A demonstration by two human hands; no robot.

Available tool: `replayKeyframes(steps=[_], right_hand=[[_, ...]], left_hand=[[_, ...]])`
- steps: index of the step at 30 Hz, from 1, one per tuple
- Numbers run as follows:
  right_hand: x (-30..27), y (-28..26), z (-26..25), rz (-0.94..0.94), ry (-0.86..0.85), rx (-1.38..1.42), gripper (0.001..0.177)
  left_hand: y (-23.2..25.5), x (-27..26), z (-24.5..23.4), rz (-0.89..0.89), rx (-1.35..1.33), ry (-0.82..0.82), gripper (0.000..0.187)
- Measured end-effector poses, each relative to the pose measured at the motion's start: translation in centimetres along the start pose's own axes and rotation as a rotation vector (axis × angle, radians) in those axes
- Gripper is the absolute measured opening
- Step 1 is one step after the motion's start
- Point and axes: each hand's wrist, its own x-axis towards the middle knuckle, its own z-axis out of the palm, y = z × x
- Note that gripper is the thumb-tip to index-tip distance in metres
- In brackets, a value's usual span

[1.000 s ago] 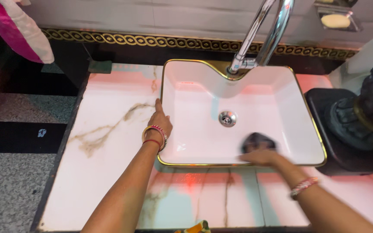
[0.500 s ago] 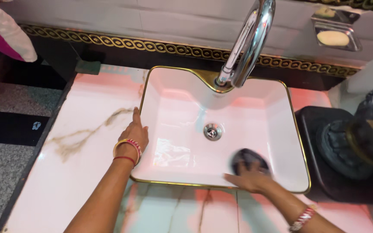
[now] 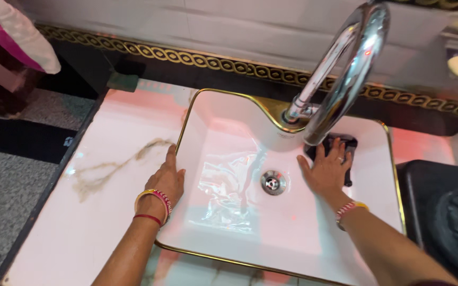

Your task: The person washes a cloth in a sink, then uses the wet cloth to wipe down a marble countertop and a metal soap dish mounted on the wall.

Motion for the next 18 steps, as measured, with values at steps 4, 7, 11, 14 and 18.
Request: replayKeyframes(steps=[4, 7, 11, 14, 18], right_hand=[[-5.5, -2.9, -2.9, -0.339, 0.025, 0.122, 0.091], [-10.2, -6.1, -5.8, -0.691, -0.133, 0.254, 0.093], [-10.3, -11.4, -7.7, -1.0, -0.172, 0.379, 0.085], [-6.8, -16.9, -6.7, -0.928, -0.2, 0.332, 0.087], [-0.2, -22.4, -4.8, -0.573, 0.021, 0.34, 0.075]], left_hand=[[0.4, -0.4, -0.6, -0.011, 0.001, -0.022, 0.075], [0.7, -0.6, -0.7, -0.024, -0.013, -0.044, 0.076], [0.5, -0.4, -0.5, -0.007, -0.034, -0.048, 0.076], [0.1, -0.5, -0.4, 0.017, -0.056, -0.048, 0.075], [0.4, -0.4, -0.4, 0.005, -0.044, -0.079, 0.074]])
